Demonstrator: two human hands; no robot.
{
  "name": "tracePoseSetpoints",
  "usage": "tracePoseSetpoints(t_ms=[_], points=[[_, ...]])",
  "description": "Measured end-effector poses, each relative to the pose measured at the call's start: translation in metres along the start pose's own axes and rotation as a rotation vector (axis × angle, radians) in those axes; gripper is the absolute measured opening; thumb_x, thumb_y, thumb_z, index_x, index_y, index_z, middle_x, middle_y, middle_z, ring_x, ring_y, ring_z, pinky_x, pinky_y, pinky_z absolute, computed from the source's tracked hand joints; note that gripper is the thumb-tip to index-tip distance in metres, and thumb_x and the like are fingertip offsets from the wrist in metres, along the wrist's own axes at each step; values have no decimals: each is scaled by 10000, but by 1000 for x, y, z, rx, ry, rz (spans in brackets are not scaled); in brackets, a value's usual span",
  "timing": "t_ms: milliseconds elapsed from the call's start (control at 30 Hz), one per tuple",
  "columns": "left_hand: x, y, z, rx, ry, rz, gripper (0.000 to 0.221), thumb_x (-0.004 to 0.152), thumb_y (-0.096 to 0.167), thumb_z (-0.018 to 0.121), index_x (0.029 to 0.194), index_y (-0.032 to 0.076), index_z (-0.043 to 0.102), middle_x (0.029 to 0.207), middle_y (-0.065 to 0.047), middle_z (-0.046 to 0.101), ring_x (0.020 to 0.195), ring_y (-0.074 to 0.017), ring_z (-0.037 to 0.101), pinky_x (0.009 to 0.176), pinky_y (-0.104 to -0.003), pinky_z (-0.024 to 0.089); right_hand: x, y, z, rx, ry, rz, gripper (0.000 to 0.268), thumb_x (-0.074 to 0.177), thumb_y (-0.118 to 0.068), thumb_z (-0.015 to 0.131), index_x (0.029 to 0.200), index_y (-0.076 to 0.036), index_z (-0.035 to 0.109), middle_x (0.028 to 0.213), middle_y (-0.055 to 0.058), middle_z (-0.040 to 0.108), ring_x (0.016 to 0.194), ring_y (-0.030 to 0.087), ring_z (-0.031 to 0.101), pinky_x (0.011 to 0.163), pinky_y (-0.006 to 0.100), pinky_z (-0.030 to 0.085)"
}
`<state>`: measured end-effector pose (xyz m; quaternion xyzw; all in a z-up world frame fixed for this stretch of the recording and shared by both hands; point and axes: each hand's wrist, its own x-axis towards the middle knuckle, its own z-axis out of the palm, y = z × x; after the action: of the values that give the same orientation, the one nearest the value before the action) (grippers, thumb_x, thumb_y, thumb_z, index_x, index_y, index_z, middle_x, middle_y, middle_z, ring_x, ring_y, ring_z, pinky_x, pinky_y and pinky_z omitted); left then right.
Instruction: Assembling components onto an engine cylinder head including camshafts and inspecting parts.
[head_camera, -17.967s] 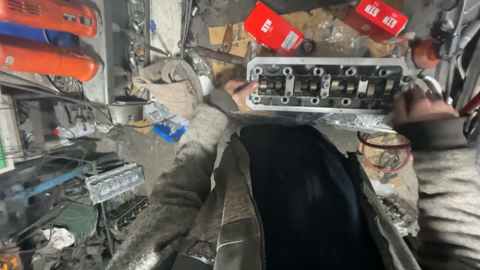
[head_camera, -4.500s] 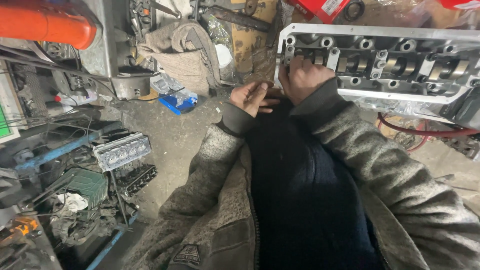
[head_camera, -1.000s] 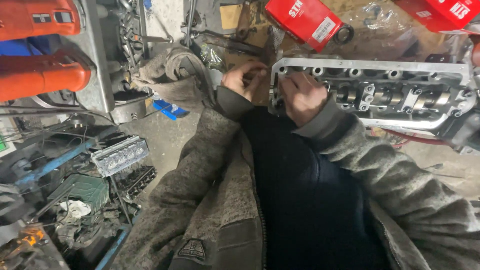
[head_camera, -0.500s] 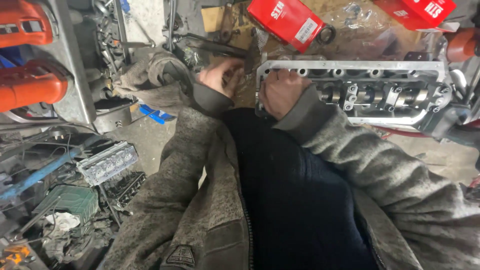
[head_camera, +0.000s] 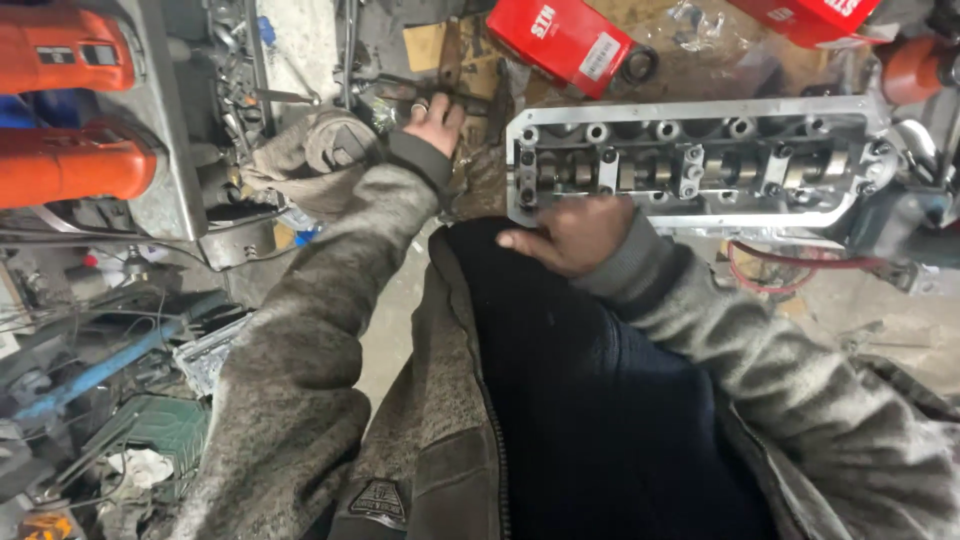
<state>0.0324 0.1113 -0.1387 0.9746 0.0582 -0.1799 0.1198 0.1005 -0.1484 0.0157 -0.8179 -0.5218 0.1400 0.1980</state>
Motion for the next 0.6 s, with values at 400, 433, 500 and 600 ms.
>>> tracePoseSetpoints(t_ms=[400,433,500,600], points=[[62,-58,39,390,230,271,230,1003,212,653,1222,148,686,1338,-87,532,1250,-286,524,942,-494,483,-60,-15,4,145,79,-74,435,920,-486,723,825,-62,712,696,118,647,574,280,649,509,394,531],[61,-56,41,409,137,316,334,946,269,659,1221,81,678,1274,-111,540,1196,-277,521,939,-477,441,-65,-15,4,144,26,-47,417,917,-473,727,820,-68,710,684,111,643,566,280,650,506,400,533],[49,-46,23,423,41,368,456,889,326,666,1221,14,669,1210,-135,549,1141,-269,518,935,-461,398,-74,-12,1,142,-29,-12,400,914,-460,730,815,-74,708,673,104,638,558,281,651,503,406,534],[9,-24,-23,394,57,237,514,895,407,668,1143,-44,661,1147,-169,555,1111,-287,525,920,-440,417,-90,-6,-10,178,-39,-16,373,913,-429,730,839,-64,711,699,113,654,583,278,668,512,397,543]])
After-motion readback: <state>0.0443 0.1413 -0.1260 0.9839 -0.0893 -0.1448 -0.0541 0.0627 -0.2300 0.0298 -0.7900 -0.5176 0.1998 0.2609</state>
